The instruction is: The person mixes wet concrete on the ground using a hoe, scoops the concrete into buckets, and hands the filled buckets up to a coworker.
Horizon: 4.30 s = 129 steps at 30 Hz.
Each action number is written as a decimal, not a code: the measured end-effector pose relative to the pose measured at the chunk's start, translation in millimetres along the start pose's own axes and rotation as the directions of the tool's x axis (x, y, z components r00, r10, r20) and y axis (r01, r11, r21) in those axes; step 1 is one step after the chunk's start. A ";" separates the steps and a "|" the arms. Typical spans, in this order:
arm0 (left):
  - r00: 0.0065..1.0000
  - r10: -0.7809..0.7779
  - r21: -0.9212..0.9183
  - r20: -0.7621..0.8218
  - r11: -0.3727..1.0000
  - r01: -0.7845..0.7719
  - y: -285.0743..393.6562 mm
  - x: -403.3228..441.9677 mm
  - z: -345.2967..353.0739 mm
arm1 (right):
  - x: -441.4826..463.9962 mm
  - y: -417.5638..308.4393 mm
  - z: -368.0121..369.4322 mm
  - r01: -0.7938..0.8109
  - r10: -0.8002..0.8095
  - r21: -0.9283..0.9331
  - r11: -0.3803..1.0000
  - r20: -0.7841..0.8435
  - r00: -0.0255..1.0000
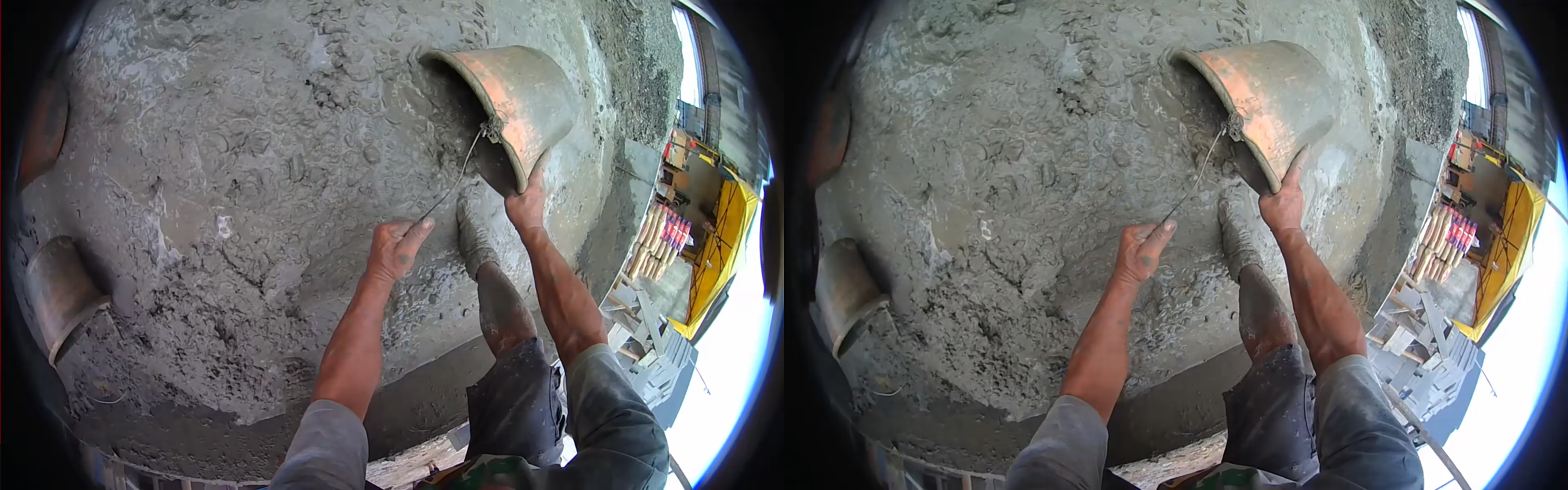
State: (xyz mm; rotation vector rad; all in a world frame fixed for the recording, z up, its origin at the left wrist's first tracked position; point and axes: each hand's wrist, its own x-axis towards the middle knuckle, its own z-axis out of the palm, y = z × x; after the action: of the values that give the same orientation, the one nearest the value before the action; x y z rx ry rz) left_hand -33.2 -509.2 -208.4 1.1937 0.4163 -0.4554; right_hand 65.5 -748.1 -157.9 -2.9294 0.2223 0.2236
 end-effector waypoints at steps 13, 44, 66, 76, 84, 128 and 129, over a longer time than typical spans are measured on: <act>0.818 -0.255 -0.235 -0.516 0.960 0.151 53.5 -343.9 -183.4 | -266.1 -263.2 53.7 0.090 -0.172 0.195 0.977 0.459 0.871; 0.674 -0.369 -0.341 -0.640 0.922 0.181 240.8 -411.0 -183.4 | -233.0 -359.9 -77.3 -0.379 0.028 0.205 0.902 0.849 0.528; -0.437 0.101 0.322 -0.894 0.822 -0.469 565.9 -1067.5 -4.5 | -626.5 -671.0 -628.6 -0.043 -0.691 0.820 0.570 0.450 -0.566; -0.856 0.278 0.601 -0.435 0.798 -0.047 549.9 -1091.9 -53.3 | -620.0 -683.0 -601.5 0.280 -0.906 0.958 0.068 0.177 -0.384; -0.921 0.283 0.433 -0.266 0.889 0.148 494.4 -913.8 -40.3 | -199.6 -399.6 -371.7 0.738 -0.628 0.094 0.669 0.602 0.493; -0.078 -0.739 -0.561 -0.669 0.571 -0.600 104.7 -411.0 534.7 | 119.4 -96.8 -396.4 0.799 -0.568 0.221 0.560 0.804 0.175; -0.067 -0.775 -0.603 -0.628 0.540 -0.587 100.1 -402.8 556.5 | 127.1 -94.6 -387.4 0.854 -0.637 0.244 0.459 0.761 0.125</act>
State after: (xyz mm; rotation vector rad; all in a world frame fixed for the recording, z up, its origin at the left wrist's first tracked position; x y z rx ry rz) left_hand -277.6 -959.1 260.5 0.0982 1.9791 0.7601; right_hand 257.4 -752.5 214.0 -2.3294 -1.5378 1.3666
